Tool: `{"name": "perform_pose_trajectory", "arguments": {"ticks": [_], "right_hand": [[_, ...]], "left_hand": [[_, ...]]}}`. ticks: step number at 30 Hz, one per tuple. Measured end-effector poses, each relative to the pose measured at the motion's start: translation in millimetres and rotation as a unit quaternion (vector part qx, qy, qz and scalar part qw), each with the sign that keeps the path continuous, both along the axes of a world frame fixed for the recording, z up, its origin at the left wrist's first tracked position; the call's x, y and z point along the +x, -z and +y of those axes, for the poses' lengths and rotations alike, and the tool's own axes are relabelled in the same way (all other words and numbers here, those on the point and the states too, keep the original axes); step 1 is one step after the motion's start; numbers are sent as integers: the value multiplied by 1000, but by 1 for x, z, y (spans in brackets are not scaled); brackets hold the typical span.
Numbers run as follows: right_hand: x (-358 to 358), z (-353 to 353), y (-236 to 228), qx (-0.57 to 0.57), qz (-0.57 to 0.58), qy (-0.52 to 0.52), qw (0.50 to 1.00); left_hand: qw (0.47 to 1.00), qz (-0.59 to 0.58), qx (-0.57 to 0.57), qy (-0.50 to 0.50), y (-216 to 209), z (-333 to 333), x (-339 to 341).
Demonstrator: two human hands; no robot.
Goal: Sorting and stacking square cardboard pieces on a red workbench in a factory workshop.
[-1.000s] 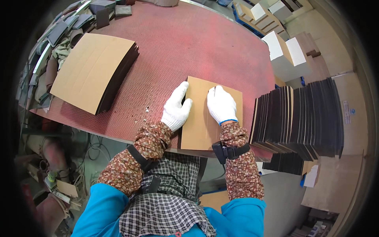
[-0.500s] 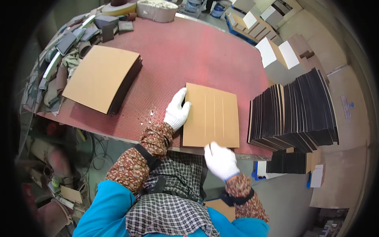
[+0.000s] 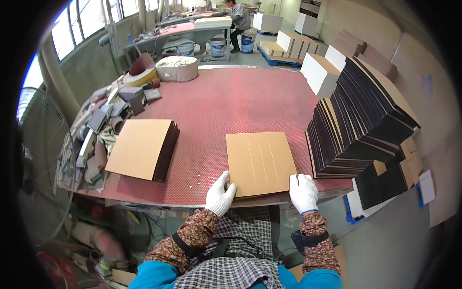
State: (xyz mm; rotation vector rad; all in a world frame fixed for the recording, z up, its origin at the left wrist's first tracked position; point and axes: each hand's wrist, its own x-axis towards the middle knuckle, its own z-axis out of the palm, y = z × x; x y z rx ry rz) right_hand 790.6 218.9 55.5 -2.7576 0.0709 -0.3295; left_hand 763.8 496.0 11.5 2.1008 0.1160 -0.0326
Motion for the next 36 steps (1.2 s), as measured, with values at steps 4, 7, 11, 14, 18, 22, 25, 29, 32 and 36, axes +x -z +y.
{"name": "perform_pose_trajectory", "arguments": {"ticks": [4,7,11,14,18,22,25,29,32,36], "right_hand": [[-30,20,-9,63,64,22,996],[-43,18,5,144,38,32,988],[-49,33,-5,245,21,30,969],[-48,56,-18,336,51,17,940],[-37,103,-5,345,52,-104,931],[-34,173,-34,437,99,-216,868],[-34,218,-39,408,63,-315,855],[-43,274,-46,419,28,-405,812],[-44,305,-45,429,159,-385,802],[-48,335,-43,404,51,-434,804]], "left_hand": [[995,-22,-45,-85,14,10,-1],[975,-73,-200,-67,17,14,-4],[954,-113,-252,-114,-8,19,-3],[945,-46,-294,-134,-66,43,-20],[946,-117,-221,-207,-96,93,-40],[926,-153,-202,-281,-94,170,-65],[905,-165,-197,-339,-77,225,-80],[872,-264,-16,-412,-23,303,-77],[831,-311,33,-460,-14,318,-62],[781,-281,253,-497,-2,360,-45]]}}
